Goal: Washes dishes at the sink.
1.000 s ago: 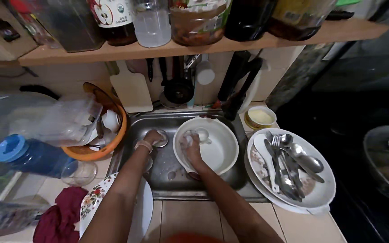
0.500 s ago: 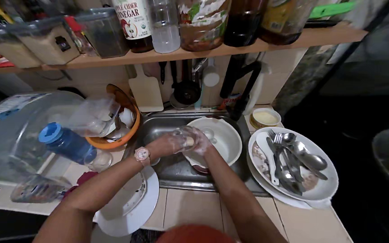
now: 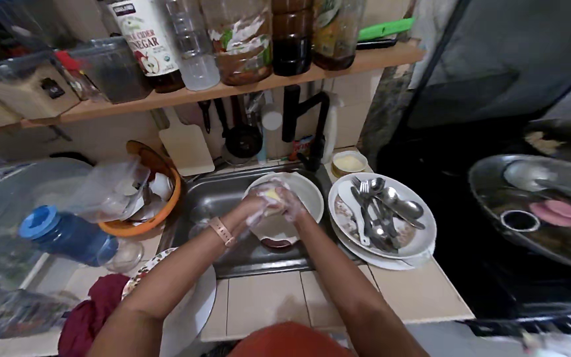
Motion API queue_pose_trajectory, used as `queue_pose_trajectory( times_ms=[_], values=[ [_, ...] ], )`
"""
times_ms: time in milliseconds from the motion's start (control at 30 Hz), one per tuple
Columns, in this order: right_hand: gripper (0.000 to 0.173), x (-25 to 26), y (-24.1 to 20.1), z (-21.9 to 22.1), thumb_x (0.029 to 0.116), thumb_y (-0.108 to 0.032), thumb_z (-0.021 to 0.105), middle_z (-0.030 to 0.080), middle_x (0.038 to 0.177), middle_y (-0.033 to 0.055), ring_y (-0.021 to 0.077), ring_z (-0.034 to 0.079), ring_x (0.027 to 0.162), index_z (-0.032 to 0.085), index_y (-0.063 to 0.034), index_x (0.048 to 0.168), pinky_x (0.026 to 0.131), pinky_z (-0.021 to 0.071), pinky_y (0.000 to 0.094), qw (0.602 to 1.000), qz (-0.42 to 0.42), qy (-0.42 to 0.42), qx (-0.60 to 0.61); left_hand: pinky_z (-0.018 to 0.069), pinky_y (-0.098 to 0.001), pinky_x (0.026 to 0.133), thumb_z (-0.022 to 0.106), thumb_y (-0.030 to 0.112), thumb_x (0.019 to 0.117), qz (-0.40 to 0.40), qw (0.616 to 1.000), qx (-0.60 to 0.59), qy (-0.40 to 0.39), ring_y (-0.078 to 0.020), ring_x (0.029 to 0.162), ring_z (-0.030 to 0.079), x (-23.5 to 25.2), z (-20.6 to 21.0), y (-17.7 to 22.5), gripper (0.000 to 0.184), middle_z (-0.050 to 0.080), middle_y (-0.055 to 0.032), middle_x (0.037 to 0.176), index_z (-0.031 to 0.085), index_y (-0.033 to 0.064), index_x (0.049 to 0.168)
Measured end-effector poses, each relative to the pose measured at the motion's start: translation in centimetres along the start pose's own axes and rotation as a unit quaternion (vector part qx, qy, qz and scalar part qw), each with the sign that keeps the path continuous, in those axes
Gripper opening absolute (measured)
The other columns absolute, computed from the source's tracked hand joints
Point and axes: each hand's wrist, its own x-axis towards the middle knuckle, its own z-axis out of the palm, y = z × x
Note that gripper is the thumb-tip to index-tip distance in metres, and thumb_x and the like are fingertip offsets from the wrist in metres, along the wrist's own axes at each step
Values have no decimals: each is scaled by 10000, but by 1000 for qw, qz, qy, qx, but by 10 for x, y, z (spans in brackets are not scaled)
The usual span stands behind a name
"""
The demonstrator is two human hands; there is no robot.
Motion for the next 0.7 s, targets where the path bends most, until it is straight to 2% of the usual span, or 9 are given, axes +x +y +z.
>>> queue_pose_trajectory(
  times_ms=[67, 133, 200, 233, 300, 400, 500, 600, 700],
  values=[
    [484, -6, -6, -9, 1010, -247, 456, 639, 1111, 111, 151, 626, 892, 426, -53, 1453, 766, 547, 336, 1000, 5, 4, 12, 515, -354, 977, 632, -64, 947, 39, 971, 228, -58, -210, 1076, 636, 5, -2, -2, 431, 640, -203, 1231, 536, -72, 1367],
    [420, -9, -10, -21, 1059, -284, 402, 655, 1099, 86, 148, 635, 915, 488, -65, 1407, 796, 551, 334, 999, 19, -7, 41, 413, -499, 1127, 586, -10, 982, 130, 852, 488, -139, -372, 1285, 570, 14, -6, -8, 361, 607, -288, 1335, 584, -110, 1329],
    [381, -11, -14, -32, 1094, -323, 341, 696, 991, 54, 140, 677, 855, 575, -83, 1275, 755, 584, 317, 995, 49, -23, 89, 425, -569, 1101, 497, -17, 1012, 251, 699, 655, -139, -454, 1276, 571, 23, -6, -21, 267, 639, -298, 1280, 655, -114, 1203],
    [386, -11, -13, -37, 1090, -334, 336, 700, 966, 56, 144, 680, 834, 582, -79, 1242, 735, 586, 317, 993, 59, -29, 102, 434, -565, 1092, 487, -24, 1014, 279, 664, 682, -128, -458, 1259, 580, 28, -4, -27, 253, 654, -290, 1252, 673, -111, 1162],
    [377, -10, -14, -40, 1071, -328, 372, 691, 986, 70, 157, 673, 840, 571, -74, 1265, 736, 584, 331, 993, 63, -35, 96, 412, -600, 1095, 533, 1, 1002, 242, 689, 670, -133, -482, 1263, 567, 31, 2, -26, 246, 643, -312, 1255, 663, -119, 1173],
    [392, -10, -17, -35, 1074, -313, 377, 669, 1012, 78, 150, 649, 836, 545, -77, 1340, 736, 570, 327, 996, 55, -13, 73, 432, -514, 1090, 629, 31, 965, 98, 868, 474, -112, -390, 1223, 588, 23, 18, -4, 346, 615, -309, 1265, 587, -148, 1258],
    [365, -12, -13, -26, 1035, -250, 441, 663, 959, 59, 122, 643, 800, 497, -59, 1340, 716, 562, 301, 996, 25, 7, 83, 538, -298, 720, 591, 2, 975, 38, 996, 73, -22, -139, 813, 617, 18, 28, 7, 291, 644, -96, 993, 581, -3, 1266],
    [408, -11, -8, -23, 993, -252, 520, 666, 977, 57, 129, 649, 825, 484, -63, 1353, 734, 566, 310, 993, 11, 24, 111, 538, -309, 724, 573, -47, 968, 48, 995, 86, -31, -140, 810, 610, 23, 25, 5, 330, 639, -104, 1011, 566, -3, 1295],
    [431, -6, -11, -34, 966, -321, 550, 671, 992, 55, 142, 652, 830, 532, -92, 1331, 724, 574, 323, 995, 35, -8, 94, 457, -482, 1086, 613, 0, 969, 121, 880, 445, -116, -340, 1217, 610, 28, 8, -6, 355, 640, -264, 1275, 597, -97, 1311]
  ],
)
